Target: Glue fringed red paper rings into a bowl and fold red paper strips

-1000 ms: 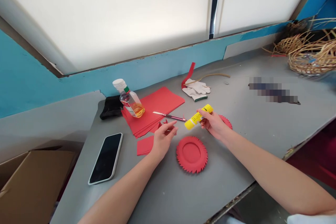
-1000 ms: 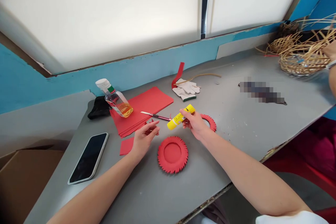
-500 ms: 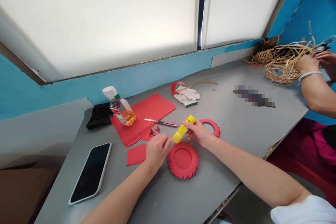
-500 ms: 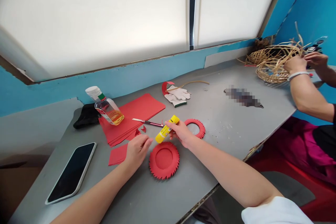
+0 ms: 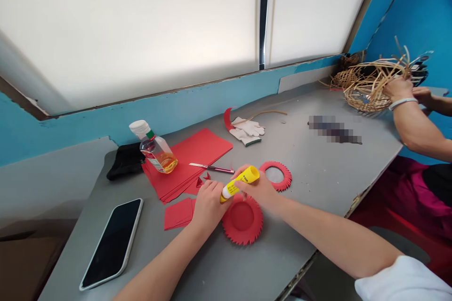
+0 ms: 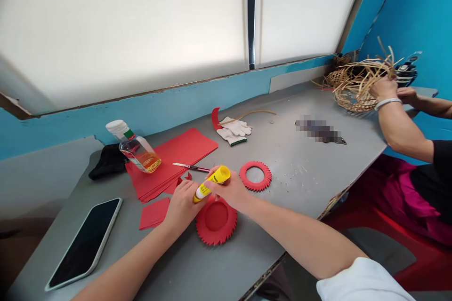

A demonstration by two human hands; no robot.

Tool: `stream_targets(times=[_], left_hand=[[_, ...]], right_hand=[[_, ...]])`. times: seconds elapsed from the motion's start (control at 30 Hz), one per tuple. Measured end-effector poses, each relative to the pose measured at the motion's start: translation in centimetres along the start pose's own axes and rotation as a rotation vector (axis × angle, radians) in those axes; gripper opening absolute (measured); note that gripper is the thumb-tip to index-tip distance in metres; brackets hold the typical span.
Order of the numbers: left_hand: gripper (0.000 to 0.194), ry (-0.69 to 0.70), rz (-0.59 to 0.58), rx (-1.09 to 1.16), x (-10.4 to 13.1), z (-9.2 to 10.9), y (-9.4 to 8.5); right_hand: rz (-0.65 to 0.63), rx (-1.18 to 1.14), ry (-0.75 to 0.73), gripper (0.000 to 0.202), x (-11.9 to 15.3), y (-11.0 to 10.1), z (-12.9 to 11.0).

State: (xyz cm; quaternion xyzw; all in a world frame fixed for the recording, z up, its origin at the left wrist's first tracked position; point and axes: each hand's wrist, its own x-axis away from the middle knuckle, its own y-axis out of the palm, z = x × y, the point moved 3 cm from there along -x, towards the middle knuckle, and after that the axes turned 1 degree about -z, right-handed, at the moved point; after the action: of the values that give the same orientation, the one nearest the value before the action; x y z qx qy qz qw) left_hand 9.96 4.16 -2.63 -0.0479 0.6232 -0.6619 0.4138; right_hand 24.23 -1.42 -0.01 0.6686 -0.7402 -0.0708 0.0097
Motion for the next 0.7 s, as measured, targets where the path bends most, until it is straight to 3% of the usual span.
stream_targets(times=[0.13, 0.3, 0.7], left_hand=[[0.019, -0.142, 0.106, 0.139, -0.2, -1.0, -0.5], [0.021, -0.200, 0.045, 0.225, -0.1, -1.1, -0.4], [0.028, -0.235, -0.057, 0.256, 0.1, -1.5, 0.4]], right_hand=[[0.148, -0.138, -0.001, 0.022, -0.7, -1.7, -0.9], [0.247, -0.302, 0.096, 0.027, -1.4, -3.0, -0.3], [0.217, -0.304, 0.119, 0.027, -1.3, -2.8, 0.2]])
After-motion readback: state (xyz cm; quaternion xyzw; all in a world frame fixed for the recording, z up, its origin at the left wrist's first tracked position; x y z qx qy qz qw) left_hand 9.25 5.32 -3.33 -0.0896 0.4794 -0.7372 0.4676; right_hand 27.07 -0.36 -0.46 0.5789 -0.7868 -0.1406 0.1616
